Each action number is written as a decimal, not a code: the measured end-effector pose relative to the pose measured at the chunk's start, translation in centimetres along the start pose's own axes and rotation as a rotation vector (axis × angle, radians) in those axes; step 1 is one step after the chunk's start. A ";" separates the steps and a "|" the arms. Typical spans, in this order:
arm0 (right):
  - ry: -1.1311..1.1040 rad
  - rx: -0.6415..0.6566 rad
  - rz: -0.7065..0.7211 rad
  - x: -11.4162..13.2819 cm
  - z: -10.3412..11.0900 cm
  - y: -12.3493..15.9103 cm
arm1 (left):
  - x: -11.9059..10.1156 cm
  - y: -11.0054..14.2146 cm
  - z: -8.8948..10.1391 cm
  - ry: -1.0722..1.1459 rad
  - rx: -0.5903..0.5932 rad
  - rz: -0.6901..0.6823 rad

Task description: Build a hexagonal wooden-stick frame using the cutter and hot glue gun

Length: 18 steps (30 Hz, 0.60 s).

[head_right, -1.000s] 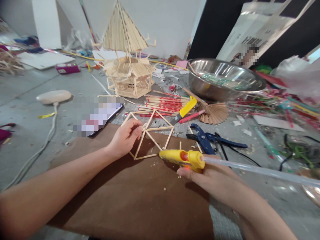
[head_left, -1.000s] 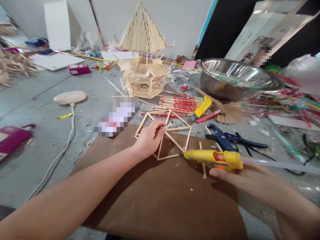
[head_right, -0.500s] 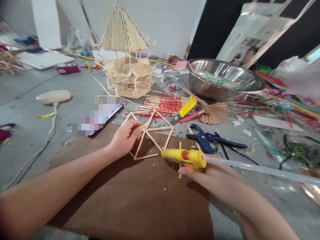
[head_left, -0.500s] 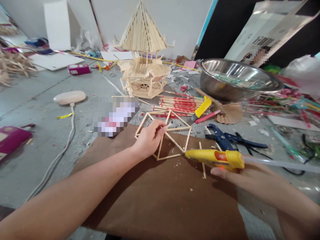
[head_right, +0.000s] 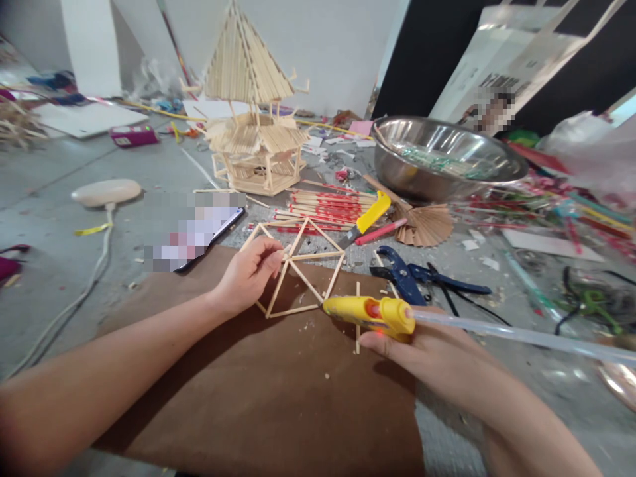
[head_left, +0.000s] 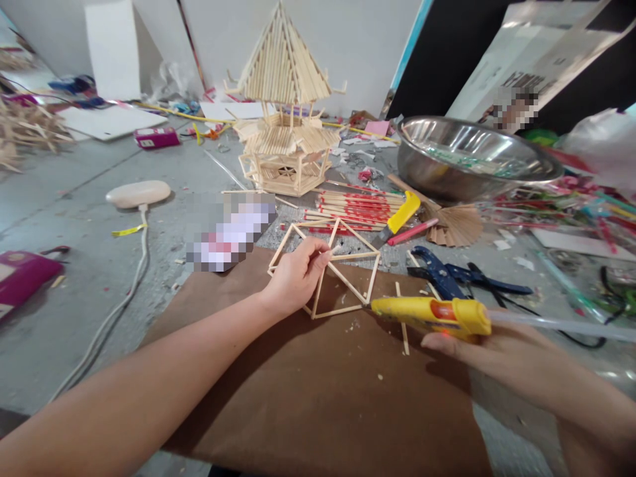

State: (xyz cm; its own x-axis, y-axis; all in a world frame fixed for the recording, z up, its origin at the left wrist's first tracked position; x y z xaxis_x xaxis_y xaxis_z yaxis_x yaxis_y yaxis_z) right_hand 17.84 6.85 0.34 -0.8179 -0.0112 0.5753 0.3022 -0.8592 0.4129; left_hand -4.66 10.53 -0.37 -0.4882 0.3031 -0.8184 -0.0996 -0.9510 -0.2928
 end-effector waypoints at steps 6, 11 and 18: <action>0.037 0.002 -0.014 -0.2 0.2 0.0 | 0.0 0.0 0.0 0.000 -0.001 -0.001; 0.078 -0.026 0.014 0.3 0.5 0.0 | 0.1 0.0 -0.1 0.007 -0.001 -0.001; 0.066 -0.034 0.028 1.2 0.5 0.2 | 0.2 0.0 -0.1 0.006 0.001 0.003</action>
State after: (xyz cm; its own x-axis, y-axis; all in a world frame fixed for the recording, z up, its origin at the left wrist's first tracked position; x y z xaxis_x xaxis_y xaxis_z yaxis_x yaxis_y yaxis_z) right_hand 17.20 6.91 1.49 -0.8402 -0.0687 0.5379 0.3100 -0.8747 0.3725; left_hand -4.68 10.60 -0.58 -0.4837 0.3007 -0.8220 -0.0990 -0.9519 -0.2900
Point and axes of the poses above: each hand's wrist, its own y-axis away from the middle knuckle, its own z-axis out of the back of the hand, x = y × z, the point moved 7 cm from there along -y, towards the middle knuckle, and after that the axes turned 1 degree about -x, right-handed, at the moved point
